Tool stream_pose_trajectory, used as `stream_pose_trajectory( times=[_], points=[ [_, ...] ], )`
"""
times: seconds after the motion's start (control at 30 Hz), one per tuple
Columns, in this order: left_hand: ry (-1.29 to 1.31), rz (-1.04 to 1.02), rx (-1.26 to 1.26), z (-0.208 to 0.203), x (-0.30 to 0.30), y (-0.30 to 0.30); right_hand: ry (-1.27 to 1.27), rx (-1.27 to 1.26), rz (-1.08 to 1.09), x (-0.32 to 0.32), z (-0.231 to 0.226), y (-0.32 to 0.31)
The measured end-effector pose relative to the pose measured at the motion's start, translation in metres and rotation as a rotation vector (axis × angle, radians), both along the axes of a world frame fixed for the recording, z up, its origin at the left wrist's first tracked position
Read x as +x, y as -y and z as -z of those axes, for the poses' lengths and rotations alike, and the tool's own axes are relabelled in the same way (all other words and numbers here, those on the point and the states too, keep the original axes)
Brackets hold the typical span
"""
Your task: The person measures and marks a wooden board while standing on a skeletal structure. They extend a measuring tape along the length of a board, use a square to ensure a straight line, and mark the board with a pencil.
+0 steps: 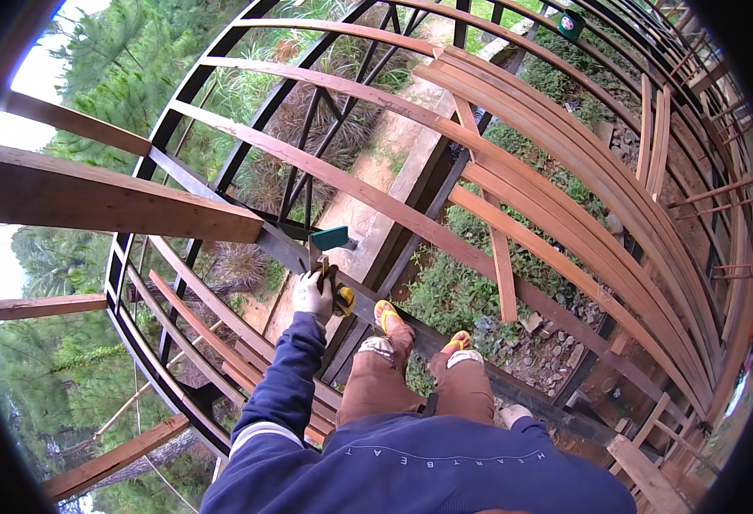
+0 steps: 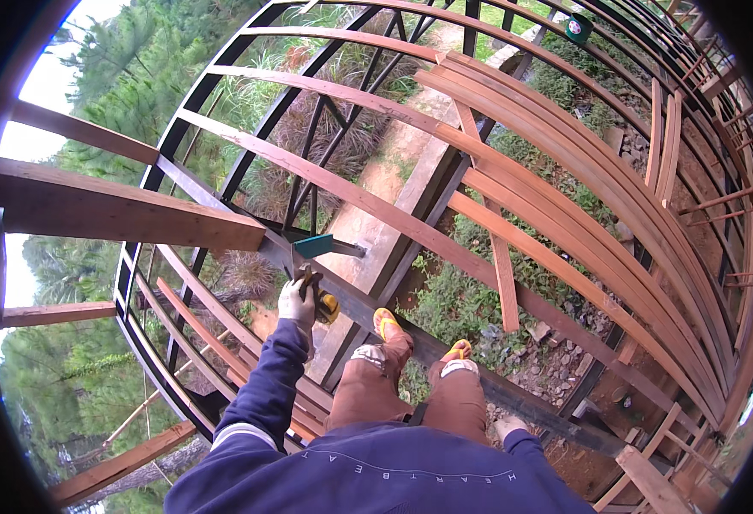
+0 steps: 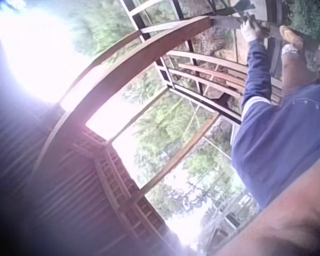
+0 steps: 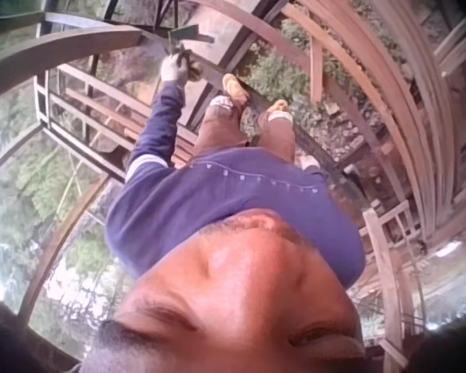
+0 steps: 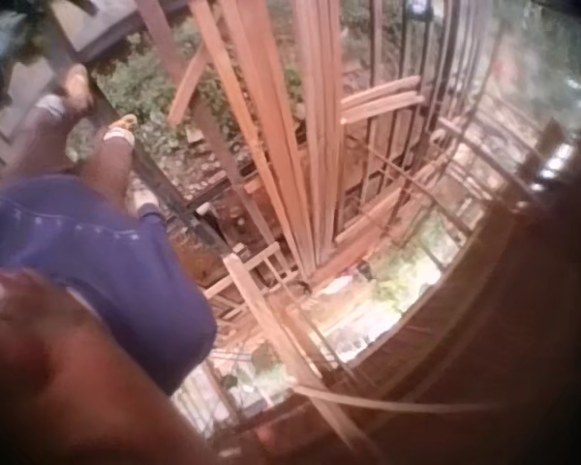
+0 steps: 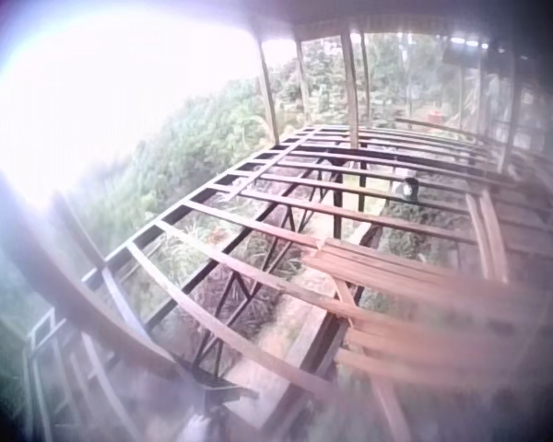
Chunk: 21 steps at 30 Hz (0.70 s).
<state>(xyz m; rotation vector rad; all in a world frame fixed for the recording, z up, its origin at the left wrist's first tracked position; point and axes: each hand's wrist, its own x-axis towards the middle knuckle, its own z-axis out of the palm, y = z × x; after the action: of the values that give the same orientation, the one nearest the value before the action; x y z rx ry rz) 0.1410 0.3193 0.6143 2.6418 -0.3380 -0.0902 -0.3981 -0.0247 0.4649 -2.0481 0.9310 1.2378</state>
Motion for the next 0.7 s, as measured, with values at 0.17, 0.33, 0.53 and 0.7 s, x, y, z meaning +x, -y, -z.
stream_pose_trajectory(
  times=[0.17, 0.33, 0.53, 0.7],
  points=[
    [-0.341, -0.262, 0.184, -0.018, -0.058, -0.127, -0.151, -0.071, 0.047, 0.083, -0.075, 0.039],
    [-0.61, -0.472, 0.315, 0.014, -0.159, -0.233, 0.308, -0.204, 0.35, 0.208, -0.112, 0.057],
    [-0.767, -0.555, 0.374, 0.003, -0.16, -0.242, 0.34, -0.057, 0.329, 0.296, -0.1, 0.036],
    [-0.638, -0.524, 0.36, 0.046, -0.087, -0.237, 0.209, -0.057, -0.044, 0.325, -0.07, 0.051]
  ],
)
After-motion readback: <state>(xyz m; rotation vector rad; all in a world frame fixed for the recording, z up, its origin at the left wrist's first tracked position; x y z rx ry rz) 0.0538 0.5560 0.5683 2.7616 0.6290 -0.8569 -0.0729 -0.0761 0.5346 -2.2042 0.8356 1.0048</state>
